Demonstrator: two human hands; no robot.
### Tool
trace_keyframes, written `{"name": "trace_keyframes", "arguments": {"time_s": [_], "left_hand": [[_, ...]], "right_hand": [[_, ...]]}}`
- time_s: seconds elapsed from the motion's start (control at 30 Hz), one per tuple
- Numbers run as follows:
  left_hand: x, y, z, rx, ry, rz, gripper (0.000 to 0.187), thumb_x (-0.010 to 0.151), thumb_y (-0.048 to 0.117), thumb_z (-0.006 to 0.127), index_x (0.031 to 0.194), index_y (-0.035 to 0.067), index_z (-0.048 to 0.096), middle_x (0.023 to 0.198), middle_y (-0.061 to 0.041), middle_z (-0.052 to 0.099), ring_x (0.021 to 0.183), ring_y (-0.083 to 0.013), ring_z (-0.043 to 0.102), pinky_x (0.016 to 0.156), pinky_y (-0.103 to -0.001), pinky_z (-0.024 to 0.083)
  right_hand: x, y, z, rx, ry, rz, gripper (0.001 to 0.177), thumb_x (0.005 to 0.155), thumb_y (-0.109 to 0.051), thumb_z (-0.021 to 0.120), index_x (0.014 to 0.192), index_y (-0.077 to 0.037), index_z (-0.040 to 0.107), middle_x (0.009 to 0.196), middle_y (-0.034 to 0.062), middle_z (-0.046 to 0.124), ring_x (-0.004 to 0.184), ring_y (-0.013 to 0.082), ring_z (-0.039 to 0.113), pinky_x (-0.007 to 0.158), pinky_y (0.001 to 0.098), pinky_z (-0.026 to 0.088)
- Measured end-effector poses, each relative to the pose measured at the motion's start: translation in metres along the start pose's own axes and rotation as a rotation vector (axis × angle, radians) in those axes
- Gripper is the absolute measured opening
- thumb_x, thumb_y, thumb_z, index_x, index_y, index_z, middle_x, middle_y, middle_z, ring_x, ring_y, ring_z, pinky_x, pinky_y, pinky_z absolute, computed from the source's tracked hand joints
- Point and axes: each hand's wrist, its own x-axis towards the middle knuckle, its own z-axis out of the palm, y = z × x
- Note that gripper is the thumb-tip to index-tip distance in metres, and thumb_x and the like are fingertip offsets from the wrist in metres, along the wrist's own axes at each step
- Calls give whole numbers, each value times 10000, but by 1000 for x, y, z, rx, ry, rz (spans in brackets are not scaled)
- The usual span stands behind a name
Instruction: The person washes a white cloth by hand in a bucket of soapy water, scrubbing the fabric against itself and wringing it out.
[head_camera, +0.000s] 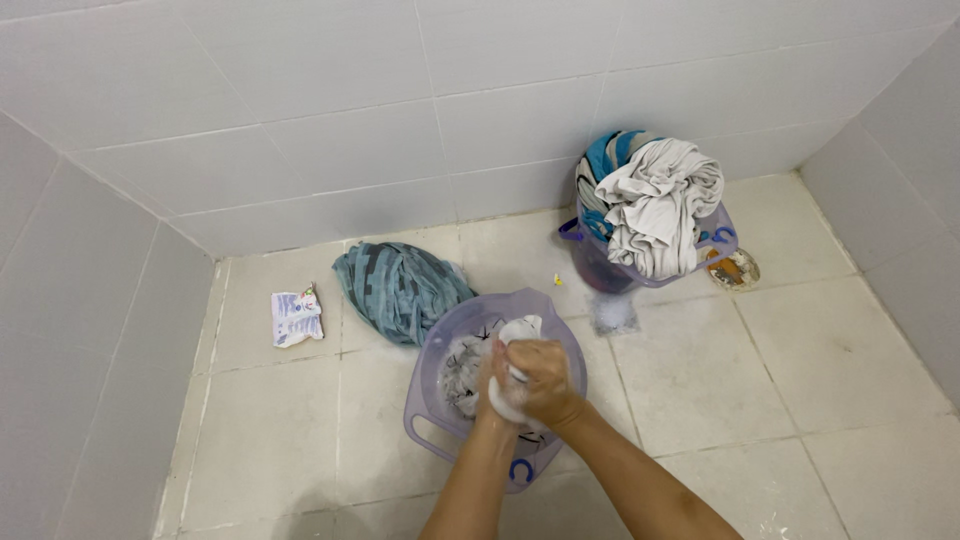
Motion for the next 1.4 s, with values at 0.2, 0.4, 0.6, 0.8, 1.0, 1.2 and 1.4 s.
{"name": "trace_keyframes", "arguments": {"time_s": [0.2, 0.4, 0.6, 0.8, 1.0, 1.2, 1.4], "left_hand": [[-32, 40, 49, 676, 154, -14, 698, 1096, 637, 337, 1298, 0, 537, 1192, -145, 533, 1096, -316, 520, 941, -455, 416], [-81, 92, 60, 1628, 52, -102, 895, 939, 715, 322, 1477, 7, 423, 1363, -292, 534, 1313, -465, 496, 1110, -504, 377], [-83, 98, 45, 1734, -113, -408, 787, 906, 645, 561, 1220, -73, 641, 1142, -297, 697, 1165, -465, 627, 1052, -539, 406], [-48, 101, 19, 1050, 75, -363, 680, 1025, 585, 639, 1269, -48, 590, 1168, -245, 623, 1116, -341, 648, 974, -462, 521], [-67, 153, 126, 504, -147, -236, 511, 1007, 387, 589, 1206, -84, 597, 1089, -189, 724, 923, -252, 743, 778, -404, 644], [-87, 207, 206, 440, -279, -99, 528, 1025, 397, 537, 1213, -93, 597, 1084, -234, 713, 943, -290, 753, 823, -422, 654], [-79, 239, 190, 205, -334, 28, 528, 1062, 410, 505, 1268, -70, 583, 1163, -211, 684, 1030, -283, 734, 914, -435, 621]], "right_hand": [[-7, 52, 2, -204, 114, 187, 402, 922, -71, 742, 575, -92, 540, 529, -8, 529, 425, 79, 479, 332, 260, 365], [-15, 92, -46, 84, 150, 871, 345, 1079, -296, 638, 998, 39, 635, 863, 172, 526, 731, 192, 466, 597, 324, 388], [-21, 104, -50, 8, -499, 803, 614, 862, -308, 674, 1394, -33, 539, 1617, 145, 401, 1445, 275, 413, 1124, 374, 384], [-45, 110, -64, -468, -861, 956, 700, 795, -197, 726, 1457, -81, 530, 1542, 155, 475, 1408, 312, 489, 1160, 358, 418], [-63, 98, -45, -228, -867, 912, 962, 658, -184, 917, 1498, -101, 456, 1438, 151, 532, 1315, 294, 527, 1090, 355, 439], [-68, 95, -32, 343, -729, 1218, 622, 794, -163, 641, 1409, -114, 565, 1229, 128, 751, 1043, 248, 712, 897, 405, 586], [-9, 79, -86, 83, -698, 963, 256, 914, -193, 733, 1126, -65, 797, 990, 68, 823, 903, 155, 708, 858, 328, 555]]}}
